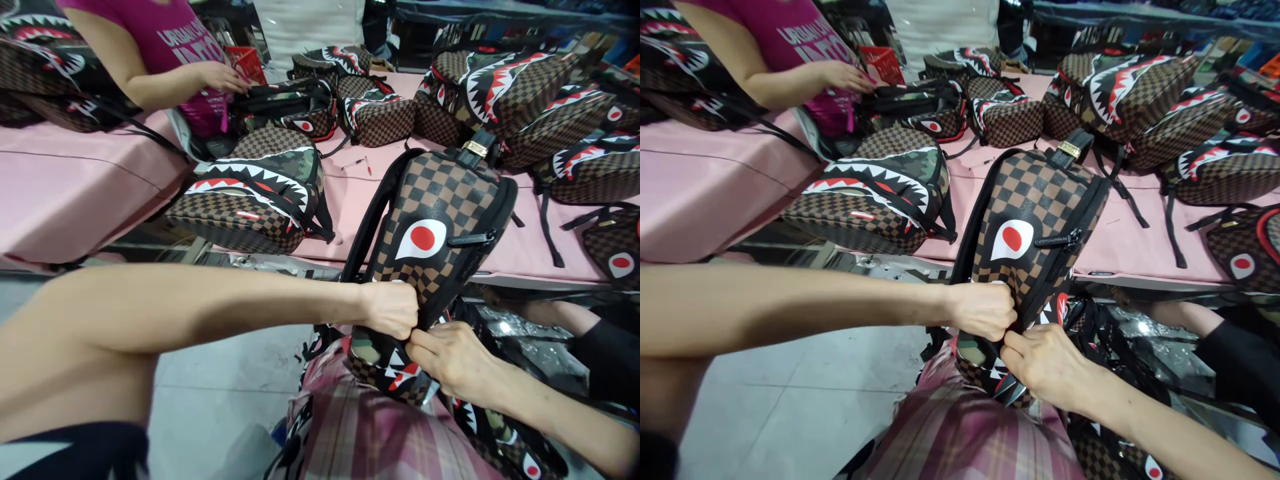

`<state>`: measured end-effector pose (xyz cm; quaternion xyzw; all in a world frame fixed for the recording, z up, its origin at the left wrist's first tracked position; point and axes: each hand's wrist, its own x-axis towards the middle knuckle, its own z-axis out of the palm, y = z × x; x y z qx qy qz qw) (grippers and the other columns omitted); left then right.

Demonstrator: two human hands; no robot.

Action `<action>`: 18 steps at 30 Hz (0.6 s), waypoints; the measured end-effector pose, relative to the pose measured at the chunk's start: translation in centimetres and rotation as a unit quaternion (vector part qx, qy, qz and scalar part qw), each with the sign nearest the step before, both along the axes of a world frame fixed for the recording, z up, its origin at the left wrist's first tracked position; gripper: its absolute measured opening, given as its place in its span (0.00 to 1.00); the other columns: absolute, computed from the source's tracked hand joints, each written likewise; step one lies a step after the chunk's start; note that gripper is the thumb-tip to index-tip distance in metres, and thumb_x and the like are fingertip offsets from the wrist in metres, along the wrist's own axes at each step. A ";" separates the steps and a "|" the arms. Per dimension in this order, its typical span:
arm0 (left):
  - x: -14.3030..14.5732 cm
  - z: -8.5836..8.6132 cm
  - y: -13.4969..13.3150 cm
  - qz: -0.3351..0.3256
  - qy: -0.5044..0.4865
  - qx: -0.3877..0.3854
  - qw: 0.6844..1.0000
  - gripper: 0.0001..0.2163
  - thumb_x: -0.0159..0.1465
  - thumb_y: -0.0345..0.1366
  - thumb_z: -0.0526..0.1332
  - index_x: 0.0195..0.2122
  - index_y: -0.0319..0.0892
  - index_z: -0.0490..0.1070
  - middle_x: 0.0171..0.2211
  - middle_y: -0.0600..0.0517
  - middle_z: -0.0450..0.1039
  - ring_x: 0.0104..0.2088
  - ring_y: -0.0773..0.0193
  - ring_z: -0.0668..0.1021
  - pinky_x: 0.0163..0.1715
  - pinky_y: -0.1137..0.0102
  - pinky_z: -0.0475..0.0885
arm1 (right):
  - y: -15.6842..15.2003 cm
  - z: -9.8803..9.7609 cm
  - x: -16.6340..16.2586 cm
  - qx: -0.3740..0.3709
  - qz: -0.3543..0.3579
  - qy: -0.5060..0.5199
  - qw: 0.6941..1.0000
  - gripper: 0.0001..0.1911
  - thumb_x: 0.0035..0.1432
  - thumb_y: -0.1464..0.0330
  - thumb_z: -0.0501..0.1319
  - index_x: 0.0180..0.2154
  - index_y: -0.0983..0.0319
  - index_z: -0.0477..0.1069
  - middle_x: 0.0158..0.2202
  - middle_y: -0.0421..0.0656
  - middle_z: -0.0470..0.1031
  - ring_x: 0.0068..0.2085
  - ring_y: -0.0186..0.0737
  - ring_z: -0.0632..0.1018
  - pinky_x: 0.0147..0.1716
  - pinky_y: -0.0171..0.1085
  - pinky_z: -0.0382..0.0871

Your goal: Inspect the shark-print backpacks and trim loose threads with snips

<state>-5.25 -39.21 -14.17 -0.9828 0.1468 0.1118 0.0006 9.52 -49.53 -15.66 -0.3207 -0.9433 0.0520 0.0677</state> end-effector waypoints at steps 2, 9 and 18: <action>0.7 -0.7 0.3 -0.016 0.003 -0.022 1.000 0.16 0.56 0.21 0.53 0.13 0.38 0.66 0.17 0.46 0.69 0.17 0.64 0.67 0.17 0.67 0.51 | 0.1 -0.1 0.0 -0.005 -0.002 0.001 1.000 0.11 0.53 0.79 0.47 0.25 0.61 0.61 0.24 0.37 0.64 0.21 0.32 0.60 0.21 0.35 0.47; -1.0 -0.8 1.5 0.024 -0.085 -0.079 0.993 0.12 0.56 0.25 0.58 0.17 0.40 0.65 0.25 0.49 0.71 0.26 0.65 0.69 0.24 0.66 0.56 | -0.2 -0.8 0.5 0.008 -0.016 0.013 1.000 0.10 0.51 0.80 0.48 0.27 0.61 0.61 0.25 0.37 0.64 0.22 0.32 0.61 0.22 0.35 0.48; -3.2 0.8 -0.1 0.100 -0.095 -0.020 0.990 0.09 0.62 0.29 0.53 0.26 0.41 0.67 0.31 0.51 0.70 0.29 0.66 0.68 0.26 0.68 0.57 | -0.8 -1.2 0.9 0.039 -0.026 0.029 0.999 0.11 0.53 0.81 0.48 0.27 0.61 0.61 0.25 0.37 0.64 0.22 0.32 0.61 0.22 0.36 0.48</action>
